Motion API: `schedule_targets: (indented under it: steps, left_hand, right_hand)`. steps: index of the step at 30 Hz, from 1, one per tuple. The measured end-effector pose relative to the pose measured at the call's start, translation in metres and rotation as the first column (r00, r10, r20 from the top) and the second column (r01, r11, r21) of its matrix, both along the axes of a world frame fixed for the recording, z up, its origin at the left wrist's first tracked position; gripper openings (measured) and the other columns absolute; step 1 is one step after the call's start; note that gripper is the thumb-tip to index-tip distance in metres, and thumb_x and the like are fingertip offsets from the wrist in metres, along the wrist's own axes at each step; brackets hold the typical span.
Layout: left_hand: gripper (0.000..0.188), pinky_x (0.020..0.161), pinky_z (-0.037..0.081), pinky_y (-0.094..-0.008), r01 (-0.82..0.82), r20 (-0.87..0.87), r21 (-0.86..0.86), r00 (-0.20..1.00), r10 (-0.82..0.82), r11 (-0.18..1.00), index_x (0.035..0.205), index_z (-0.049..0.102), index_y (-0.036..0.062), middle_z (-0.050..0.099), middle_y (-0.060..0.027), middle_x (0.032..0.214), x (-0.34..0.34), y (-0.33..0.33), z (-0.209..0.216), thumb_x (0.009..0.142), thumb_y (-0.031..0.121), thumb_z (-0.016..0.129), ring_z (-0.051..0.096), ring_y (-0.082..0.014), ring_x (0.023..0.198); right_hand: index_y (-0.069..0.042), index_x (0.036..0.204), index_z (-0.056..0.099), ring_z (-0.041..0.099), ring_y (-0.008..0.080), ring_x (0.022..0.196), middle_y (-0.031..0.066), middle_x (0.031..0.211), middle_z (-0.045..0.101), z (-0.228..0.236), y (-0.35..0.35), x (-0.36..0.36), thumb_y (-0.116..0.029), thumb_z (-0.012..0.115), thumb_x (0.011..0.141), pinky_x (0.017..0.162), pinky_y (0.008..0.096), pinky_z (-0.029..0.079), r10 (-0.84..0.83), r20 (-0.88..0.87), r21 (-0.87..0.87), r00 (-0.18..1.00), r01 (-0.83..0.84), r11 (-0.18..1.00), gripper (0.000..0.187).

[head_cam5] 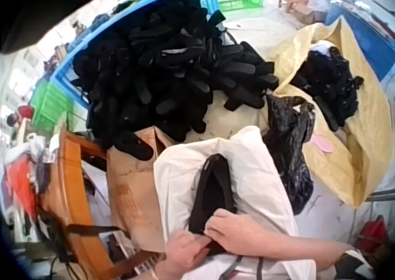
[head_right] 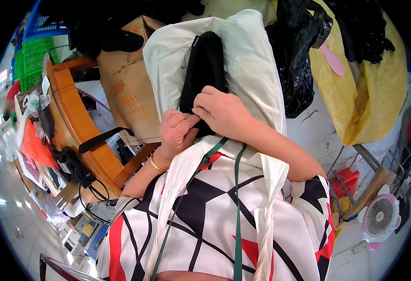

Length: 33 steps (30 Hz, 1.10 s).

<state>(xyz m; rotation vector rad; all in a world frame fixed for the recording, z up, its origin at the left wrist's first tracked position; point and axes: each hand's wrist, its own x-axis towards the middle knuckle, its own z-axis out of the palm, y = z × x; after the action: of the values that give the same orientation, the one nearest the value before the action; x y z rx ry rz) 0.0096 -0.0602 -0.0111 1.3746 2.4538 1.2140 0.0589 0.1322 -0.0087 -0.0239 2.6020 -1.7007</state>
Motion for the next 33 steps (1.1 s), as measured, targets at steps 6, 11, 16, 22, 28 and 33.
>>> schedule_targets:
  steps: [6,11,16,22,28,33]
  left_hand:
    - [0.036,0.073,0.045,-0.0368,0.039,-0.025,-0.021,0.999,-0.039,0.999,0.094,0.069,0.0072,0.065,-0.0050,0.086,-0.002,-0.002,-0.010,0.059,0.000,0.076,0.058,-0.0257,0.080]
    - [0.037,0.072,0.044,-0.0387,-0.042,0.281,-0.077,0.958,0.062,0.996,0.099,0.068,0.0066,0.066,-0.0062,0.087,-0.004,-0.003,-0.005,0.063,0.001,0.076,0.058,-0.0283,0.077]
    - [0.041,0.071,0.045,-0.0381,0.066,0.245,-0.030,0.968,-0.057,0.997,0.105,0.068,0.0081,0.066,-0.0063,0.086,-0.015,-0.003,-0.001,0.065,-0.001,0.073,0.059,-0.0279,0.078]
    - [0.040,0.067,0.047,-0.0368,0.061,0.298,-0.069,0.954,-0.038,0.996,0.104,0.070,0.0086,0.066,-0.0076,0.086,-0.018,-0.007,-0.003,0.066,-0.003,0.074,0.060,-0.0280,0.076]
    - [0.036,0.066,0.049,-0.0365,0.097,0.339,-0.071,0.938,-0.068,0.993,0.102,0.070,0.0080,0.066,-0.0103,0.085,-0.020,-0.006,-0.001,0.067,-0.003,0.073,0.062,-0.0294,0.075]
    - [0.028,0.064,0.050,-0.0359,0.107,0.411,-0.129,0.911,-0.045,0.986,0.100,0.069,0.0045,0.066,-0.0120,0.083,-0.025,0.001,0.008,0.072,0.000,0.071,0.062,-0.0298,0.072]
  right_hand:
    - [-0.006,0.089,0.055,0.058,0.0306,0.068,0.0100,0.085,0.059,0.007,-0.021,-0.022,-0.017,0.061,0.095,0.060,0.0362,0.048,-0.025,-0.122,0.064,0.992,0.033,0.997,0.014]
    - [-0.007,0.093,0.050,0.049,0.0063,0.050,0.0033,0.075,0.062,0.012,-0.001,-0.035,-0.025,0.048,0.105,0.047,0.0209,0.039,-0.027,0.487,-0.578,0.873,0.345,0.739,0.023]
    - [-0.007,0.093,0.054,0.039,0.0040,0.049,-0.0030,0.062,0.047,0.045,0.033,-0.046,-0.025,0.052,0.104,0.044,0.0201,0.030,0.086,0.442,-0.794,0.893,0.344,0.501,0.021]
    - [-0.002,0.096,0.062,0.048,0.0047,0.055,-0.0014,0.068,0.055,0.050,0.035,-0.052,-0.021,0.059,0.100,0.049,0.0206,0.037,-0.144,0.182,-0.903,0.973,0.223,0.367,0.019]
    - [0.000,0.101,0.060,0.049,0.0042,0.056,-0.0009,0.069,0.055,0.059,0.037,-0.047,-0.020,0.057,0.101,0.051,0.0196,0.039,-0.075,0.154,-0.788,0.985,0.169,0.592,0.020]
    - [0.000,0.102,0.059,0.040,0.0014,0.052,-0.0035,0.065,0.048,0.077,0.033,-0.058,-0.020,0.057,0.101,0.046,0.0174,0.031,-0.133,0.171,-0.841,0.976,0.215,0.496,0.020]
